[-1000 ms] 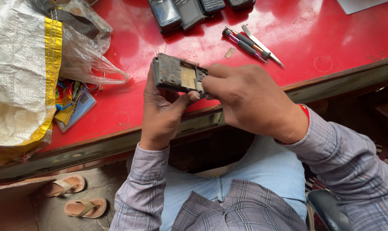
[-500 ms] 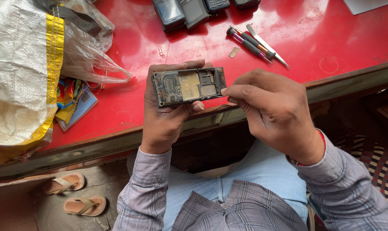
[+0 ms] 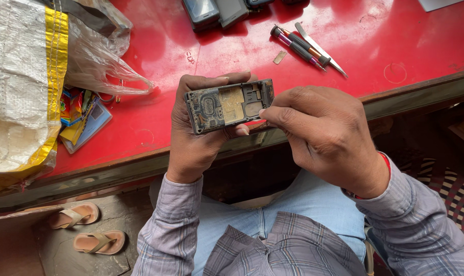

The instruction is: The person disassembles a feature phone at a red workbench, prying open the housing and working on the internal components by hand. They pick up a screwdriver and use it on the phone's edge, then continue manipulating the opened casing and parts.

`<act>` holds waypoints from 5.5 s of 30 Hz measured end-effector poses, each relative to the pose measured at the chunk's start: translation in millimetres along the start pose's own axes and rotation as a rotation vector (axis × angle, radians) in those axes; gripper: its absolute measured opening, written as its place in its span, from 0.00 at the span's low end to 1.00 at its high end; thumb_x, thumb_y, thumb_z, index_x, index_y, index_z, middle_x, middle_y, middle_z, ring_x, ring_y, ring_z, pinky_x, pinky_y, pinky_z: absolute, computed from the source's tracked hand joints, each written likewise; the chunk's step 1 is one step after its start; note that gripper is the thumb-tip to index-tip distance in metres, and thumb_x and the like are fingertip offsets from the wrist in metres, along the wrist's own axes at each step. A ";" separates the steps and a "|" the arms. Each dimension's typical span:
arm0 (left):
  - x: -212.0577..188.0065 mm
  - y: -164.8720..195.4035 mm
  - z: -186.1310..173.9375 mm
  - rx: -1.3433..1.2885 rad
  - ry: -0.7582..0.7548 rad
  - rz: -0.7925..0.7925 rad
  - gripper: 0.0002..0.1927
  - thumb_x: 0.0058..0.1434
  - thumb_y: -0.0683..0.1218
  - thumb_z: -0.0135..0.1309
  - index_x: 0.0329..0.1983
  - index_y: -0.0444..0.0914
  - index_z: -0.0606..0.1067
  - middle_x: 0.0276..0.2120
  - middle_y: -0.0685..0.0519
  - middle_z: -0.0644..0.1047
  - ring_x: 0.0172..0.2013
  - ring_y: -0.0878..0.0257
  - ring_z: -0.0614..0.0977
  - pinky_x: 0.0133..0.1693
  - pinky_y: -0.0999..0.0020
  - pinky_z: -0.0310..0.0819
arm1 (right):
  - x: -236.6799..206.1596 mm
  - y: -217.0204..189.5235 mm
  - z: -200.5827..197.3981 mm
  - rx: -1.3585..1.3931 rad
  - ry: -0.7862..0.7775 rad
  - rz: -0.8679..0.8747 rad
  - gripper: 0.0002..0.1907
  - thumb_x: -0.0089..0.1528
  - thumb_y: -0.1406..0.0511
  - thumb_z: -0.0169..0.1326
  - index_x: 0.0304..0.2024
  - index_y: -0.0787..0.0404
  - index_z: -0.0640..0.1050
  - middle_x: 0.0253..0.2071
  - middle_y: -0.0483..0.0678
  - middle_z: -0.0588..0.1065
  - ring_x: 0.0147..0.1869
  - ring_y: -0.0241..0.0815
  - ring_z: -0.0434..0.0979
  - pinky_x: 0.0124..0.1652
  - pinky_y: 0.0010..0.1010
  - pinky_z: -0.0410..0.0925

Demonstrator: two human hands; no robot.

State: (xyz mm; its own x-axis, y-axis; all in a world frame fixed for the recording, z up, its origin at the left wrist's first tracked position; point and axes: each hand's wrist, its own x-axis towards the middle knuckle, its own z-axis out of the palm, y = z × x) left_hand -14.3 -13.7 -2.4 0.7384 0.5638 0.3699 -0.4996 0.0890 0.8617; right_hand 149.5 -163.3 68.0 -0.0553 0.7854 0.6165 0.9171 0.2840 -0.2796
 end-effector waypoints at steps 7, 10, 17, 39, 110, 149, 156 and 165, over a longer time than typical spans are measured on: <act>-1.0 -0.2 1.8 0.013 -0.029 0.052 0.30 0.61 0.30 0.67 0.59 0.38 0.64 0.64 0.42 0.73 0.66 0.54 0.77 0.65 0.59 0.80 | 3.1 -3.1 1.3 -0.047 -0.002 -0.030 0.18 0.53 0.79 0.58 0.46 0.64 0.80 0.42 0.52 0.78 0.43 0.52 0.80 0.40 0.40 0.71; -0.8 -0.7 1.5 0.012 -0.021 0.037 0.31 0.60 0.29 0.67 0.59 0.38 0.64 0.63 0.42 0.73 0.65 0.54 0.77 0.63 0.59 0.81 | 3.7 -4.7 2.0 -0.039 -0.006 -0.038 0.18 0.54 0.78 0.58 0.46 0.65 0.80 0.42 0.51 0.78 0.43 0.51 0.80 0.40 0.40 0.71; -1.0 -4.1 0.6 0.032 -0.034 0.057 0.30 0.61 0.29 0.67 0.58 0.37 0.64 0.63 0.42 0.74 0.65 0.54 0.77 0.65 0.59 0.80 | 6.1 -5.2 0.8 -0.055 -0.013 -0.047 0.18 0.54 0.79 0.58 0.47 0.65 0.81 0.43 0.51 0.78 0.41 0.50 0.79 0.39 0.40 0.70; -0.4 -5.9 1.5 0.034 -0.035 0.037 0.30 0.62 0.33 0.69 0.60 0.36 0.64 0.62 0.42 0.75 0.62 0.57 0.80 0.60 0.62 0.83 | 28.2 13.5 -7.8 0.011 -0.210 -0.090 0.12 0.52 0.76 0.59 0.37 0.59 0.81 0.35 0.48 0.78 0.37 0.52 0.78 0.33 0.42 0.66; -8.0 -6.4 8.0 0.107 0.004 0.054 0.24 0.70 0.23 0.52 0.63 0.34 0.63 0.63 0.41 0.74 0.57 0.58 0.82 0.50 0.67 0.88 | 24.1 1.3 -13.9 -0.065 -0.138 -0.188 0.14 0.51 0.74 0.62 0.40 0.67 0.80 0.35 0.51 0.78 0.34 0.51 0.78 0.31 0.40 0.68; -7.0 -14.8 15.6 0.195 0.084 0.144 0.28 0.67 0.27 0.63 0.62 0.35 0.63 0.60 0.46 0.75 0.60 0.59 0.80 0.63 0.63 0.82 | 22.2 -14.5 -0.3 -0.044 0.041 -0.102 0.14 0.54 0.75 0.63 0.43 0.66 0.79 0.39 0.51 0.77 0.37 0.49 0.78 0.36 0.39 0.68; -6.8 -13.0 17.4 0.201 0.085 0.118 0.25 0.69 0.30 0.63 0.61 0.34 0.63 0.59 0.46 0.76 0.58 0.60 0.82 0.60 0.65 0.85 | 29.9 -19.0 -5.0 -0.161 0.023 -0.148 0.14 0.53 0.75 0.64 0.41 0.68 0.79 0.37 0.50 0.77 0.33 0.47 0.76 0.32 0.37 0.66; -8.0 -18.1 19.4 0.308 0.192 0.151 0.25 0.66 0.29 0.63 0.59 0.33 0.63 0.58 0.45 0.77 0.55 0.62 0.82 0.60 0.68 0.81 | 22.3 -32.7 7.7 -0.358 0.089 -0.153 0.16 0.50 0.73 0.60 0.40 0.75 0.80 0.34 0.54 0.78 0.29 0.45 0.76 0.29 0.35 0.67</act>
State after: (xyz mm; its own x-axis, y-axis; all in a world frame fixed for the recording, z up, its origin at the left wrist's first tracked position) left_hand -2.3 -35.8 -14.2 0.5543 0.6976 0.4541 -0.4153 -0.2411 0.8772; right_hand 115.2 -150.8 85.2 -0.1822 0.6938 0.6967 0.9813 0.1725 0.0849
